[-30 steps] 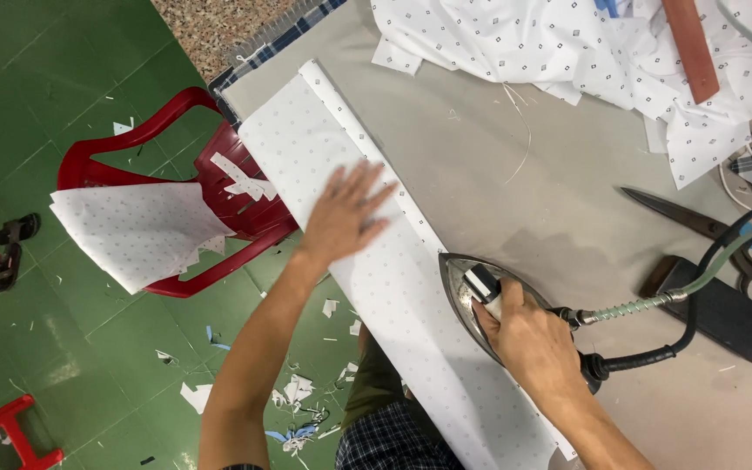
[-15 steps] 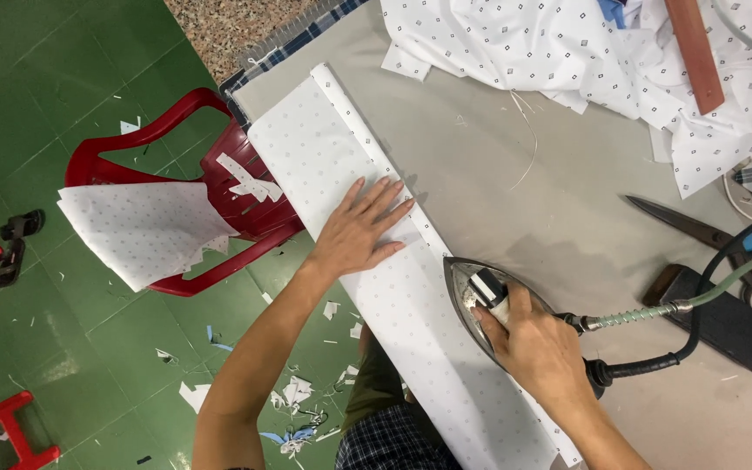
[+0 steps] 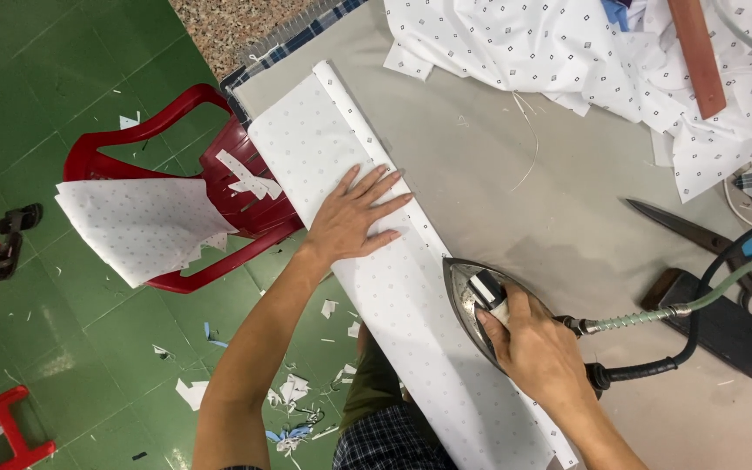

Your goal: The person irons a long, white piece of patterned fabric on a work table. They use a steam iron to press the fabric, frequently adjusting its position with their hands and using a black rectangular tool to smooth the material.

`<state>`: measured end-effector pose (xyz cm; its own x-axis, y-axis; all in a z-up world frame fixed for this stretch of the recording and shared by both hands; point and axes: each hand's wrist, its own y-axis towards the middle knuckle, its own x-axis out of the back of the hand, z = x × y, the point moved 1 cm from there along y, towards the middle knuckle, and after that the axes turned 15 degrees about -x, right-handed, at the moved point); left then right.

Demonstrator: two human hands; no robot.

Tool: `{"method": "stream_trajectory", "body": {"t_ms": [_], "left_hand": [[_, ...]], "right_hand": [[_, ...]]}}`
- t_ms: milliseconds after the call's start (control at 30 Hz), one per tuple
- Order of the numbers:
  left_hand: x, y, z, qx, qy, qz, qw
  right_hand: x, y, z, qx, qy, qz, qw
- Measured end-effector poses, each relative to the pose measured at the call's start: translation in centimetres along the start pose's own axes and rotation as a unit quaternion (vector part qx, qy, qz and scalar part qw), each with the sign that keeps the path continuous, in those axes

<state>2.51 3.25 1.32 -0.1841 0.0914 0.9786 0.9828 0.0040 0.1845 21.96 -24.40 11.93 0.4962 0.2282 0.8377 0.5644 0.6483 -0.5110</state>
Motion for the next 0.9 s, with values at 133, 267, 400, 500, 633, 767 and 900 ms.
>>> {"method": "stream_trajectory", "body": {"t_ms": [133,267,400,500,633,767,900], "left_hand": [[-0.2,0.2,0.1,0.003,-0.015,0.015,1.0],[-0.3,0.0,0.1,-0.004,-0.022,0.012,1.0],[-0.1,0.0,0.0,-0.007,-0.024,-0.021,0.999],[-0.1,0.1,-0.1,0.0,-0.027,-0.014,1.0],[-0.1,0.1,-0.1,0.006,-0.031,-0.031,0.999],[-0.1,0.1,-0.1,0.008,-0.026,-0.039,0.999],[-0.1,0.1,-0.1,0.012,-0.028,-0.041,0.999]], "right_hand": [[0.0,0.2,0.2,-0.014,-0.041,0.011,0.999],[0.2,0.1,0.4,-0.026,-0.041,0.02,0.999],[-0.7,0.4,-0.2,-0.009,-0.044,-0.006,0.999],[-1.2,0.4,-0.4,-0.02,-0.049,-0.006,0.999],[-2.0,0.3,-0.5,-0.004,-0.071,-0.071,0.995],[-2.9,0.6,-0.5,-0.009,-0.091,-0.094,0.991],[-2.6,0.9,0.0,0.041,-0.097,-0.145,0.984]]}}
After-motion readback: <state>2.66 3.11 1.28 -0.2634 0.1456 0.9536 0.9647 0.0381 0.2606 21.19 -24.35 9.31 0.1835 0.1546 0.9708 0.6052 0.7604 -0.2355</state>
